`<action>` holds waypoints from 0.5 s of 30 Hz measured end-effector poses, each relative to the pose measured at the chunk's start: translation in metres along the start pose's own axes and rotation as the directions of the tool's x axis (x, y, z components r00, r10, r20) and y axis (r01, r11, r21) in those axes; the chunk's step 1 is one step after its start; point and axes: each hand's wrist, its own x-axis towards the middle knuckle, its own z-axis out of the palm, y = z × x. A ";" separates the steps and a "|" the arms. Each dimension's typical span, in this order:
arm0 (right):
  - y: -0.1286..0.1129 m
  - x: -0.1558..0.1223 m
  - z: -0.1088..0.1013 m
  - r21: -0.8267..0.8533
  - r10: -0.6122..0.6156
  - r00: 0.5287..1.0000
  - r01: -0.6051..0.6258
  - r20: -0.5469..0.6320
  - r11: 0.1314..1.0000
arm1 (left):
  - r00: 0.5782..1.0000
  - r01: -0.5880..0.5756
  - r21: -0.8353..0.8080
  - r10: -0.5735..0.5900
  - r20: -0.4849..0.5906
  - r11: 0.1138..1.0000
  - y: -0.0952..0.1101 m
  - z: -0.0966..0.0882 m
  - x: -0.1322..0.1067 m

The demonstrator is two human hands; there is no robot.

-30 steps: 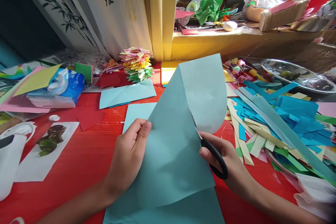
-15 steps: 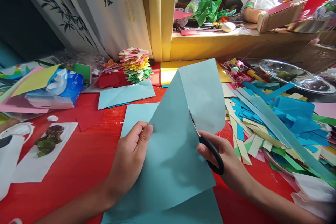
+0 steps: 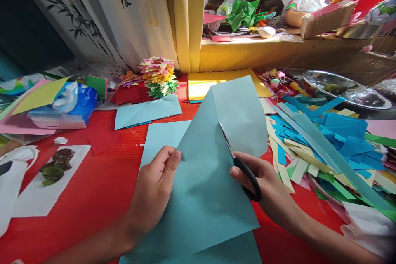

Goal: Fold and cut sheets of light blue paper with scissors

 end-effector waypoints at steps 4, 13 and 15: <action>-0.001 -0.001 0.000 -0.010 -0.012 1.000 0.012 -0.005 1.000 | 1.000 0.003 -0.003 -0.003 0.023 1.000 -0.001 0.001 -0.001; -0.003 -0.001 0.000 -0.046 -0.014 0.999 0.013 -0.033 0.999 | 0.999 0.001 0.007 -0.002 0.035 1.000 -0.001 0.002 -0.004; -0.002 0.000 -0.001 -0.069 -0.016 0.999 0.013 -0.033 0.998 | 0.999 0.006 0.008 -0.006 0.050 1.000 -0.002 0.003 -0.004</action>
